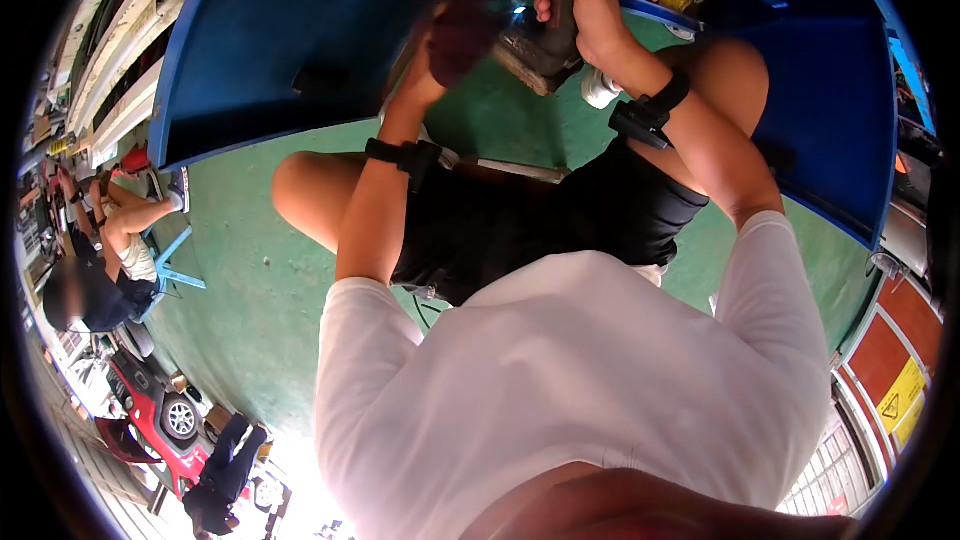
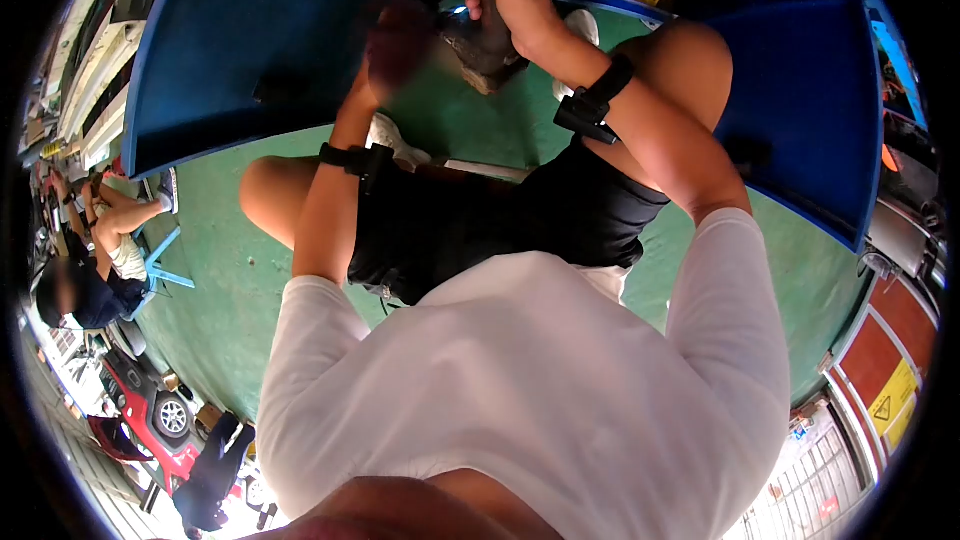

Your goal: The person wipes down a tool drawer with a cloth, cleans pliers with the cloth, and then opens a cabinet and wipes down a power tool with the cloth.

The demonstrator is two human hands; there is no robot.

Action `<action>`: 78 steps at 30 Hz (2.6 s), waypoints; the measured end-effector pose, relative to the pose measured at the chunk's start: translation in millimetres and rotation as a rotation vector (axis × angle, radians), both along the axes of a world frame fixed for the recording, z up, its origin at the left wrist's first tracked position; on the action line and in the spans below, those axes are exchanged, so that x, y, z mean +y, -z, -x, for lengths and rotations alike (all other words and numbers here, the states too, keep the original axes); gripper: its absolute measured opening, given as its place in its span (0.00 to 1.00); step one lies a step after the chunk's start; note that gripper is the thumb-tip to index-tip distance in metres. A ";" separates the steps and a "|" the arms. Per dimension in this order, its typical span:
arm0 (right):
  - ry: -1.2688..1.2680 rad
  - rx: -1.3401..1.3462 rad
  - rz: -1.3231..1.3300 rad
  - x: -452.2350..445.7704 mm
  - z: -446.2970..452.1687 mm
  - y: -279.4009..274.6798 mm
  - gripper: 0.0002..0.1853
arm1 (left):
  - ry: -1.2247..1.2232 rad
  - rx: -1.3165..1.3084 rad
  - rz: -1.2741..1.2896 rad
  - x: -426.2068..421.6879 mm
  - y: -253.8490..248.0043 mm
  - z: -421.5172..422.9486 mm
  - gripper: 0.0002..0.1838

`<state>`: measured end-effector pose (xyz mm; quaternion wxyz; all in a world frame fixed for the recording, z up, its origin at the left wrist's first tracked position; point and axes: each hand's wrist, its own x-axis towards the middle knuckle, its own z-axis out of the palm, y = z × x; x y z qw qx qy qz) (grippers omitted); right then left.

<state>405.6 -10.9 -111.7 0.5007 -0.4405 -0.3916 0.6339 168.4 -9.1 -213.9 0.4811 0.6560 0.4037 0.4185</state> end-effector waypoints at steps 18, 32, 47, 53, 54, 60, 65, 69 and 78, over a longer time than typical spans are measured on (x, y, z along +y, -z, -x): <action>0.098 0.080 -0.005 2.9 -4.6 -11.2 0.18 | -0.096 -0.223 0.186 -9.6 -15.7 -29.5 0.26; 0.184 0.195 0.162 4.3 0.7 -22.8 0.18 | -0.023 0.281 -0.658 -23.7 -32.1 -38.4 0.41; 0.253 0.160 -0.114 8.8 4.3 -9.2 0.10 | -0.077 0.364 -0.364 -22.1 -37.4 -45.6 0.21; 0.268 0.146 0.014 11.8 3.1 -13.5 0.09 | -0.210 0.351 -0.178 -4.2 -35.3 -36.5 0.20; 0.234 0.191 0.096 12.2 3.4 -10.2 0.09 | -0.180 0.331 -0.149 -8.5 -41.6 -36.7 0.20; 0.293 0.196 0.137 14.8 4.2 -18.8 0.09 | -0.008 0.340 -0.539 -9.9 -33.8 -29.6 0.20; 0.301 0.218 0.084 7.7 3.5 -15.0 0.07 | -0.185 0.320 -0.092 6.1 -42.6 -17.1 0.25; 0.261 0.227 0.122 9.5 -1.2 -17.6 0.07 | -0.131 0.188 -0.042 10.1 -7.4 -15.1 0.29; 0.273 0.246 0.234 10.8 -3.6 -17.4 0.06 | -0.150 0.273 -0.548 3.9 -7.0 -26.1 0.23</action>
